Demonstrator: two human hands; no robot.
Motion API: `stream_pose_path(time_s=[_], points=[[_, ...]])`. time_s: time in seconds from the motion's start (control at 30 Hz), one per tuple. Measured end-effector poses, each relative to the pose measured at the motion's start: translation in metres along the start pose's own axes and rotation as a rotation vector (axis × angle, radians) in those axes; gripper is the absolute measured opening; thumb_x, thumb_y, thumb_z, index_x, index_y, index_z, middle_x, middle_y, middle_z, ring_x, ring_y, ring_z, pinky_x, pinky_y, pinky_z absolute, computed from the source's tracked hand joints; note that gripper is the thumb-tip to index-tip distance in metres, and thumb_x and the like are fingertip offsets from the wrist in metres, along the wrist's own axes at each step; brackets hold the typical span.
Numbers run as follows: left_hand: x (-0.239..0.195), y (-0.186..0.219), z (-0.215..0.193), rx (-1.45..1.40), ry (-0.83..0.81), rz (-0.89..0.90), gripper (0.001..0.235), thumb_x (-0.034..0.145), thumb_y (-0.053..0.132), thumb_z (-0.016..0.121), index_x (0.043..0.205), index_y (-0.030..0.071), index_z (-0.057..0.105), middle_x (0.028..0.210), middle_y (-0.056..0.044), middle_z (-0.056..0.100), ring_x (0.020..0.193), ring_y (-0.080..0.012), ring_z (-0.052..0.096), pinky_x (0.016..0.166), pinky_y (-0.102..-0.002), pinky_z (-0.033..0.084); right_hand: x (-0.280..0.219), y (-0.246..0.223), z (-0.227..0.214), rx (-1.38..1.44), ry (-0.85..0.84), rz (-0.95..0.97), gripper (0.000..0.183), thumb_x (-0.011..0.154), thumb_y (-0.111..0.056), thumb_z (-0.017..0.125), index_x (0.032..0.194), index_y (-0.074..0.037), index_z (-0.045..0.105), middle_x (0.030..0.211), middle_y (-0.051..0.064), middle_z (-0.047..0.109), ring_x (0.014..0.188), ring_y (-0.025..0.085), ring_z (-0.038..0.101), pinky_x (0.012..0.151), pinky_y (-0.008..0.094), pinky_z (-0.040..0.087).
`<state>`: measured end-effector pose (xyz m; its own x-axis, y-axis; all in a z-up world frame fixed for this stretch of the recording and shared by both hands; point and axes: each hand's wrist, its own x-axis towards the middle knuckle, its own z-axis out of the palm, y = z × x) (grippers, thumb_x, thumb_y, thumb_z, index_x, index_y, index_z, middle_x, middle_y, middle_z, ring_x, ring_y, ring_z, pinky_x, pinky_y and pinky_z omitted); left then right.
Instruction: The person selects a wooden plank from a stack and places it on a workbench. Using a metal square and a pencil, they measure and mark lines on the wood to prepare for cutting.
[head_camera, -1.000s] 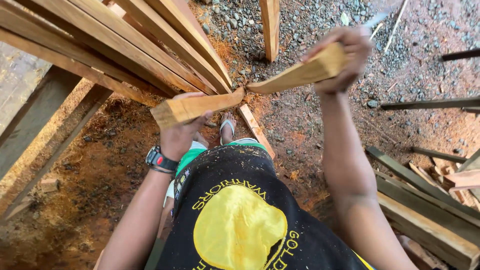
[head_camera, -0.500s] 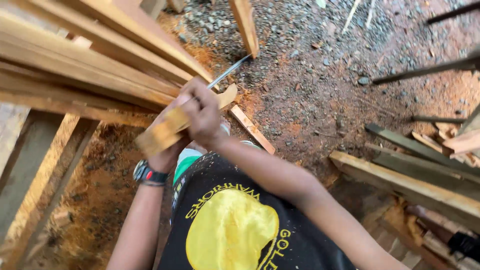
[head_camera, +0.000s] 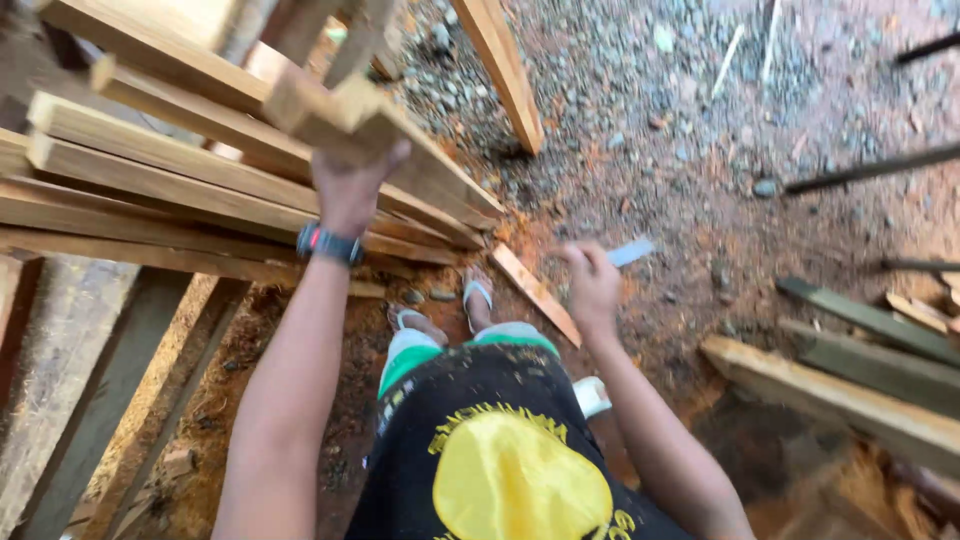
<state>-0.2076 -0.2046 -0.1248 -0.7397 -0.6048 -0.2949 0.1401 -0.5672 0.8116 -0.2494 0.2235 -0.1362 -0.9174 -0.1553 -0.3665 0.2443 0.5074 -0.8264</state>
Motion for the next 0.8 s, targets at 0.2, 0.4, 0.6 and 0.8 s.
stream_pose_path(time_s=[0.2,0.4,0.6,0.8], points=[[0.205,0.0,-0.007,0.702,0.399,0.047,0.175,0.073,0.084,0.111,0.191,-0.003,0.016,0.202,-0.026,0.028,0.185,-0.042,0.035,0.152,-0.059,0.034,-0.042,0.125,-0.113,0.004,0.26,0.269,0.031,0.118,-0.034,0.08,0.125,-0.005,0.089,0.113,0.008,0.089,0.108,0.018,0.081,0.092,0.038,0.062],[0.312,-0.004,-0.069,0.688,0.492,0.126,0.156,0.084,0.079,0.115,0.187,-0.002,0.03,0.193,-0.028,0.049,0.176,-0.0473,0.052,0.145,-0.069,0.045,-0.093,0.294,-0.14,0.073,0.317,0.502,0.022,0.123,-0.012,0.076,0.125,0.004,0.091,0.102,0.03,0.095,0.088,0.036,0.09,0.084,0.045,0.071],[0.355,-0.019,-0.108,0.582,0.401,0.433,0.075,0.106,0.042,0.106,0.154,0.013,0.056,0.146,-0.015,0.086,0.133,-0.0369,0.091,0.113,-0.059,0.08,-0.094,0.248,-0.146,-0.071,0.276,0.603,0.023,0.116,-0.017,0.084,0.113,0.003,0.093,0.1,0.026,0.098,0.086,0.032,0.093,0.092,0.033,0.064],[0.368,-0.05,-0.072,0.909,0.831,0.132,0.126,0.11,0.052,0.098,0.19,-0.003,0.018,0.185,-0.034,0.059,0.164,-0.0499,0.069,0.136,-0.054,0.059,-0.053,0.176,-0.149,-0.061,0.213,0.725,0.034,0.126,-0.021,0.079,0.123,0.012,0.086,0.113,0.031,0.093,0.102,0.038,0.089,0.093,0.047,0.066]])
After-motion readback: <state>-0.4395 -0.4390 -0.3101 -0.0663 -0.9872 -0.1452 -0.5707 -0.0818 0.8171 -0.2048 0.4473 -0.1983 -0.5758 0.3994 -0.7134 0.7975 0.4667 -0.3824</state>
